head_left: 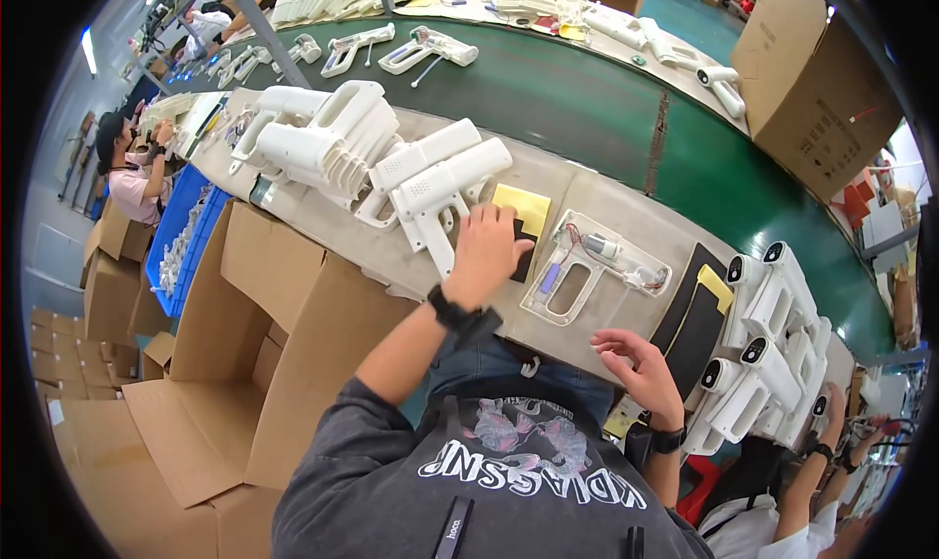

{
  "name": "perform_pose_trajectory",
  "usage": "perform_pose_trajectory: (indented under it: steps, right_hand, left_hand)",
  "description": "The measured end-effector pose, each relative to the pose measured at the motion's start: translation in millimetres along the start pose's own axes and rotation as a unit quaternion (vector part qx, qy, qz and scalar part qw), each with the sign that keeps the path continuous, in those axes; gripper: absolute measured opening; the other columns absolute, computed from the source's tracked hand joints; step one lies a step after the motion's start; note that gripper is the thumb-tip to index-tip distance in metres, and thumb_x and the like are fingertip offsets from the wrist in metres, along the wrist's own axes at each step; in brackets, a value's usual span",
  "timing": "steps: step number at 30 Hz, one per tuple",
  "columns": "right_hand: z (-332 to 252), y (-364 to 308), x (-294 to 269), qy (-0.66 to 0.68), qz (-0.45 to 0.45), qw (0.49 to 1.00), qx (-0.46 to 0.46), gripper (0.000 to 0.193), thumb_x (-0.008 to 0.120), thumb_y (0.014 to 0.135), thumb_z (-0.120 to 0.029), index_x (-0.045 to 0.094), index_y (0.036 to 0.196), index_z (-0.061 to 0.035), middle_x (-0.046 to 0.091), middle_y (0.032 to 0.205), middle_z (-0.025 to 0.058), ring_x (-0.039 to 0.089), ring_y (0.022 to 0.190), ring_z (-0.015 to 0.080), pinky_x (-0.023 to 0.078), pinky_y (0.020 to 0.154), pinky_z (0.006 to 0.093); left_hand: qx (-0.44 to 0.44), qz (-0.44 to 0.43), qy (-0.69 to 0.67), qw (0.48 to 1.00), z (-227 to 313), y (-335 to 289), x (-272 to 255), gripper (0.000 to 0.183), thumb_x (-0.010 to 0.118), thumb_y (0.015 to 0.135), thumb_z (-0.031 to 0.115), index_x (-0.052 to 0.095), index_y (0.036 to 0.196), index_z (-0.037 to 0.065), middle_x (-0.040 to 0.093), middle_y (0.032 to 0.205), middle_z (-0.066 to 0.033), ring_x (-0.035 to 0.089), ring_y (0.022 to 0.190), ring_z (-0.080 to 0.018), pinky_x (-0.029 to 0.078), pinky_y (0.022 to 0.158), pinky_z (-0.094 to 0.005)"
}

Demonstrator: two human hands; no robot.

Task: The person picks up a white plastic housing, peels a black adhesive strip from a yellow sheet, and presses it into the housing. They then fit a white plastic cover onto the housing and place the assembled unit onto a stack.

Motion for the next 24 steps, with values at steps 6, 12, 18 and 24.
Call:
perform_pose_trajectory:
  steps: [6, 12, 18, 24]
  right_hand:
    - [-6.5, 7.8, 7.5, -0.055, -0.037, 0.997, -0.025, 0.033, 0.065, 0.097, -0.009, 0.063, 0.129, -0.001, 0.071, 0.116, 0.0079, 0.064, 0.103, 0.0156, 0.05, 0.096, 0.0317]
    - [3.4, 5.1, 6.1, -0.031, -0.01, 0.999, -0.007, 0.032, 0.065, 0.097, -0.011, 0.064, 0.127, -0.0006, 0.072, 0.115, 0.0082, 0.065, 0.101, 0.0167, 0.05, 0.096, 0.0324]
    - [-12.0, 20.4, 7.1, -0.052, -0.012, 0.998, -0.033, 0.029, 0.065, 0.097, -0.007, 0.065, 0.124, 0.0, 0.072, 0.114, 0.008, 0.066, 0.101, 0.0163, 0.051, 0.096, 0.032]
    - [-45.3, 42.2, 15.6, -0.067, 0.045, 0.99, -0.115, 0.023, 0.068, 0.093, -0.001, 0.07, 0.116, -0.0013, 0.073, 0.107, 0.009, 0.067, 0.098, 0.0193, 0.052, 0.09, 0.0323]
  left_hand:
    - [-0.089, -0.14, 0.174, 0.971, -19.0, 38.8, 15.3, 0.09, 0.083, 0.068, 0.062, 0.055, 0.123, -0.002, 0.068, 0.111, -0.0181, 0.062, 0.11, -0.0315, 0.041, 0.096, -0.0475]
    - [-0.118, -0.133, 0.112, 0.978, -27.3, 41.6, 7.8, 0.085, 0.086, 0.061, 0.065, 0.063, 0.114, 0.002, 0.067, 0.109, -0.0148, 0.06, 0.11, -0.0318, 0.038, 0.097, -0.049]
    - [-0.101, -0.051, -0.051, 0.992, -31.8, 29.6, -23.7, 0.057, 0.09, 0.068, 0.042, 0.07, 0.106, 0.005, 0.068, 0.11, -0.0124, 0.062, 0.108, -0.0314, 0.043, 0.094, -0.0477]
    - [-0.064, 0.018, -0.366, 0.928, -16.1, 8.0, -62.3, 0.047, 0.079, 0.089, 0.018, 0.052, 0.124, -0.001, 0.073, 0.108, -0.0164, 0.07, 0.103, -0.027, 0.054, 0.088, -0.0344]
Point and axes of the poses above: each hand's wrist, its own y-axis towards the middle knuckle, its own x-axis out of the palm, z = x × y, the point moved 2 cm from there along y, towards the middle knuckle
